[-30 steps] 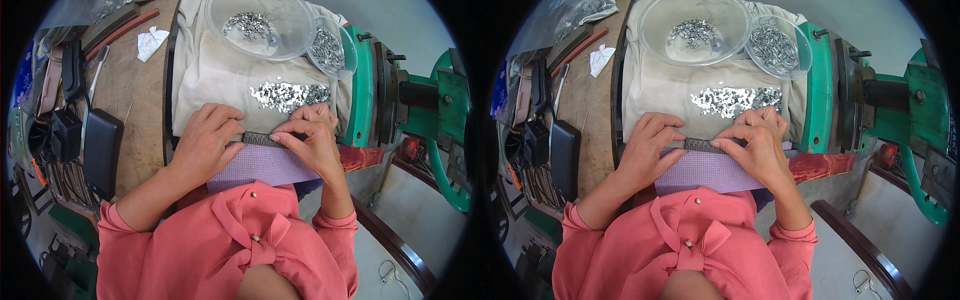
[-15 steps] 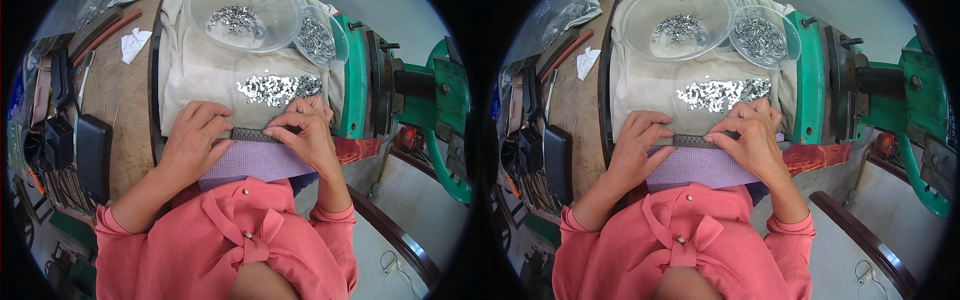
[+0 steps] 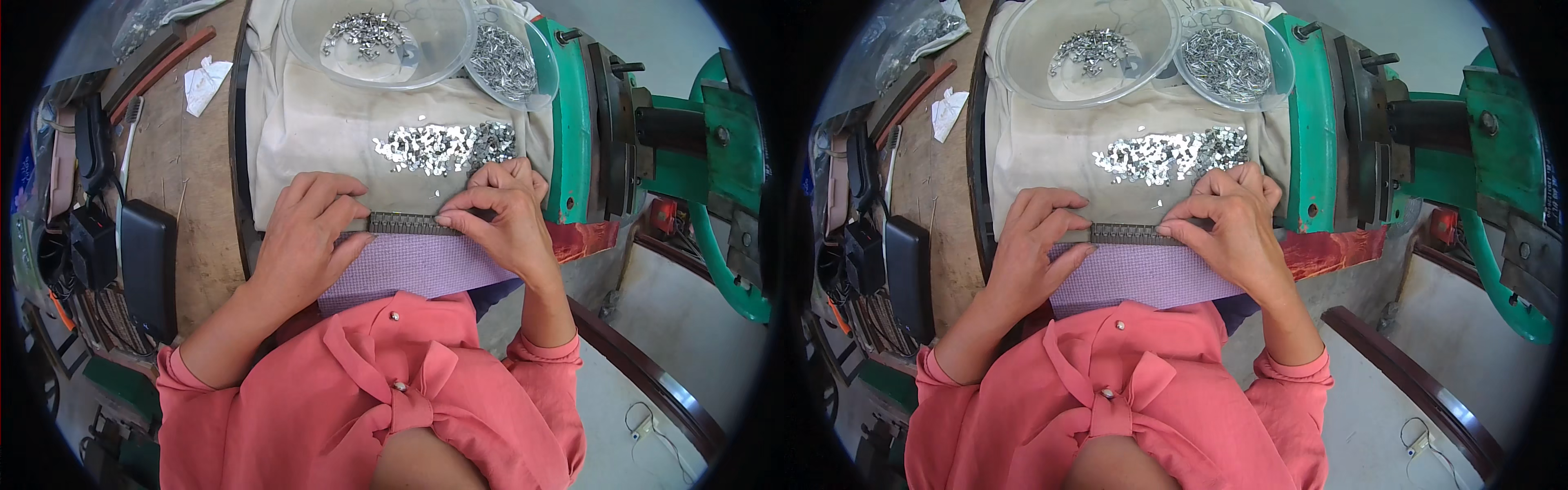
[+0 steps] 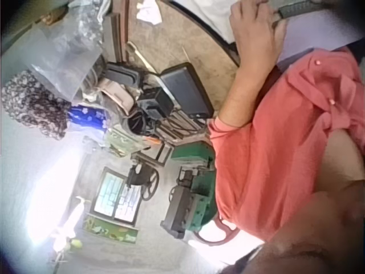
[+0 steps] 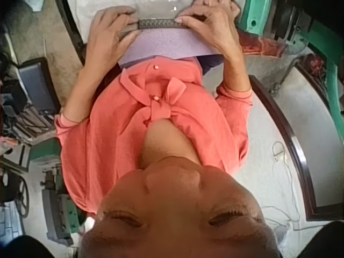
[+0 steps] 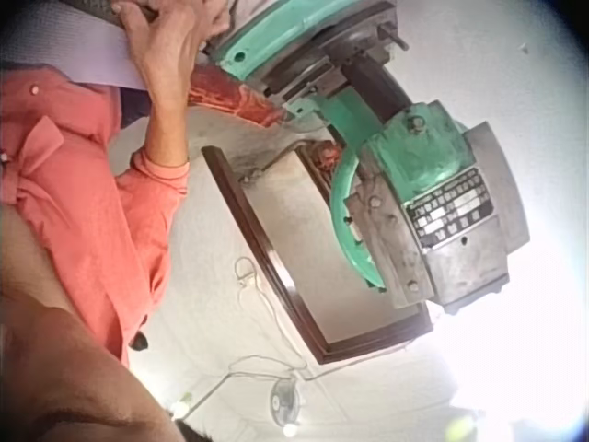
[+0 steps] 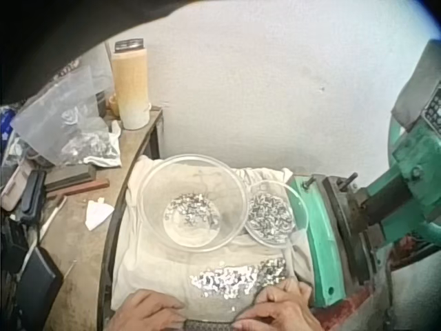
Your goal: The person places small silver metal pieces into a purple grid-like tray, then uses a green press machine to process them. They repeat this cycle of loading the tray and operating the press throughout the clip.
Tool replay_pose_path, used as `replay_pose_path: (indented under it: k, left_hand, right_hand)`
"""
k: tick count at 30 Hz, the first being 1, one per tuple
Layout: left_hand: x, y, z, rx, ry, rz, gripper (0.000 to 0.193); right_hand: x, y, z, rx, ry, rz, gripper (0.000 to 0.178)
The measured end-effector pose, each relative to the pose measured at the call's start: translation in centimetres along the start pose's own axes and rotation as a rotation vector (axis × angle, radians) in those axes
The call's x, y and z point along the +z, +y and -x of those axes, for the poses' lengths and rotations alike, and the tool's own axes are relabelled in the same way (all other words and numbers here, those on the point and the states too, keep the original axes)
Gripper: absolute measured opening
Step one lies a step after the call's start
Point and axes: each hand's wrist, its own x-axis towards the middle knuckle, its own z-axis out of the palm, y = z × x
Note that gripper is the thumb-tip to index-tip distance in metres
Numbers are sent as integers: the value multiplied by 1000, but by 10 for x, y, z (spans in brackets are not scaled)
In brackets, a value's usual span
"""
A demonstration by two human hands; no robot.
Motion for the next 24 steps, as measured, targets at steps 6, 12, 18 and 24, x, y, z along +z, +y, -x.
replay_pose_path:
  k: [6,12,18,24]
  left_hand:
    - [-1,1,-1,-6,-8,-4,31]
    - [-1,0,-1,1,-9,-5,31]
    - [-1,0,-1,4,-9,-5,32]
    - [-1,0,0,2,-12,-4,32]
  right_hand:
    - [0,-4,-1,1,-9,-1,18]
    - [-4,5,5,-17,23,25,19]
    - [-3,2,3,-27,27,23,16]
    - [-9,6,7,4,5,36,15]
